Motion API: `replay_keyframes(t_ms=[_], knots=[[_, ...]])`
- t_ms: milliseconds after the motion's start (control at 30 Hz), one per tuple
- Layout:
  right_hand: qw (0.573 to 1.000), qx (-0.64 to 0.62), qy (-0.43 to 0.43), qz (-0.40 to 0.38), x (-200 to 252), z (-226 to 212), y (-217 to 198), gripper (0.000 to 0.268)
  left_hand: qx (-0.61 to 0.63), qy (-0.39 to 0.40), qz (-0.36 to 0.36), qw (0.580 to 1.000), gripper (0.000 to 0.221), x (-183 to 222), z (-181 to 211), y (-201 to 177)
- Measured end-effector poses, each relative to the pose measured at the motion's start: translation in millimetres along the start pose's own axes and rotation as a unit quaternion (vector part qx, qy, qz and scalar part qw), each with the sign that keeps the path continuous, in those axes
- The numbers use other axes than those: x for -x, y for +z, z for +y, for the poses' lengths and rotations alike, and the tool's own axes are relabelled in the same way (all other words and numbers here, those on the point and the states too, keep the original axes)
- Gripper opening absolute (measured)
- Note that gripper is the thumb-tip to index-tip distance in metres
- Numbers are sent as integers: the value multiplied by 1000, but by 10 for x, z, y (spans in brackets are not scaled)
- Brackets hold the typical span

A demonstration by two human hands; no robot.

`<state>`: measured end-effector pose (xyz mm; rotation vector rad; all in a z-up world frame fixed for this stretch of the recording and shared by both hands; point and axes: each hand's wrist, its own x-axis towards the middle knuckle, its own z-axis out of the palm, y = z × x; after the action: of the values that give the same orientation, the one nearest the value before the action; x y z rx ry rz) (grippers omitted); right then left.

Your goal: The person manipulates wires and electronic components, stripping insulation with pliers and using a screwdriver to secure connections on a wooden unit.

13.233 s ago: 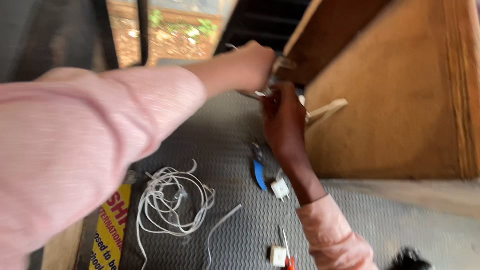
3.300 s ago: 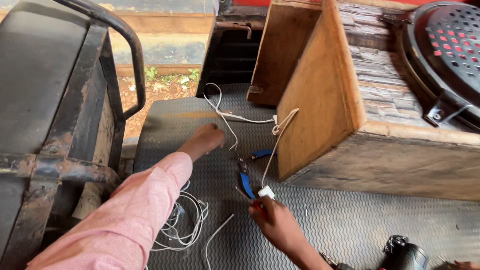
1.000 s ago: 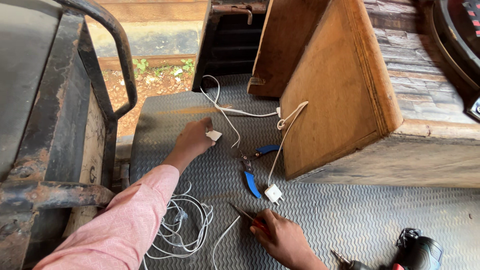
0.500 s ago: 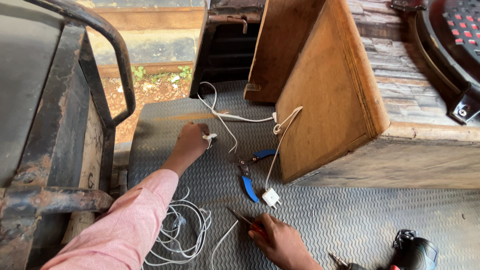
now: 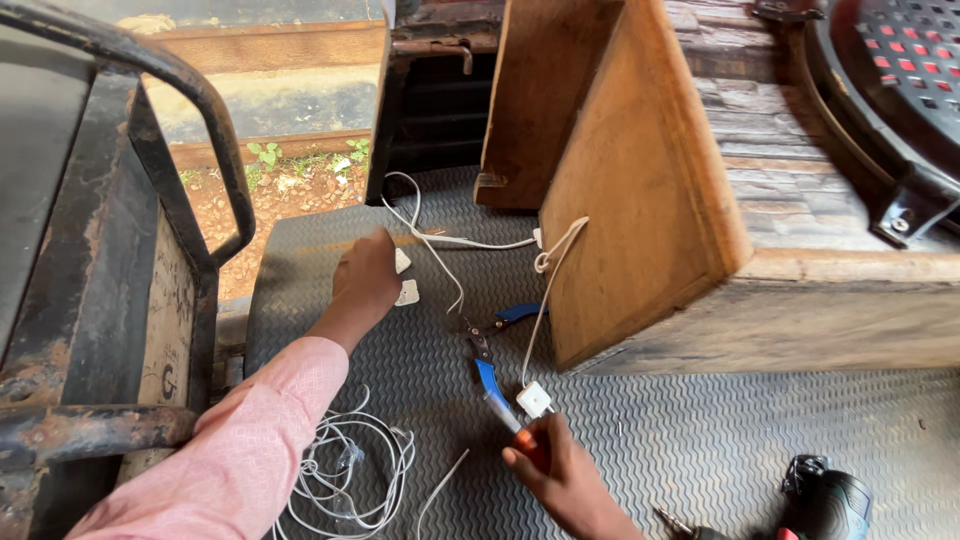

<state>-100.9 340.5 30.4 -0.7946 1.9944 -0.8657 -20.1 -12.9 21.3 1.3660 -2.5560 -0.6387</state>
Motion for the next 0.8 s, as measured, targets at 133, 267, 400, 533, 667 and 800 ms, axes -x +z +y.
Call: replay_keyframes(t_ms=[133, 267, 400, 533, 667, 800], knots=[[999, -38, -1, -10, -159, -257, -123, 40, -14, 59, -38, 997, 14, -101, 102, 134], [975, -218, -14, -39, -430, -542, -173, 34, 266, -122, -225, 930, 21, -146, 174, 178], [944, -328, -37, 20, -821, -794, -224, 20, 381, -166, -244, 876, 25, -84, 478, 151], [950, -295, -60, 79, -1197, -810, -166, 21, 468, -132, -241, 840, 21, 187, 701, 103], [940, -340, -19, 36, -1332, -1125, -166, 20, 499, -102, -157, 847, 20, 352, 886, -60], [943, -329, -34, 26, -1232, -1225, -110, 20, 489, -141, -101, 855, 22, 492, 919, -187]])
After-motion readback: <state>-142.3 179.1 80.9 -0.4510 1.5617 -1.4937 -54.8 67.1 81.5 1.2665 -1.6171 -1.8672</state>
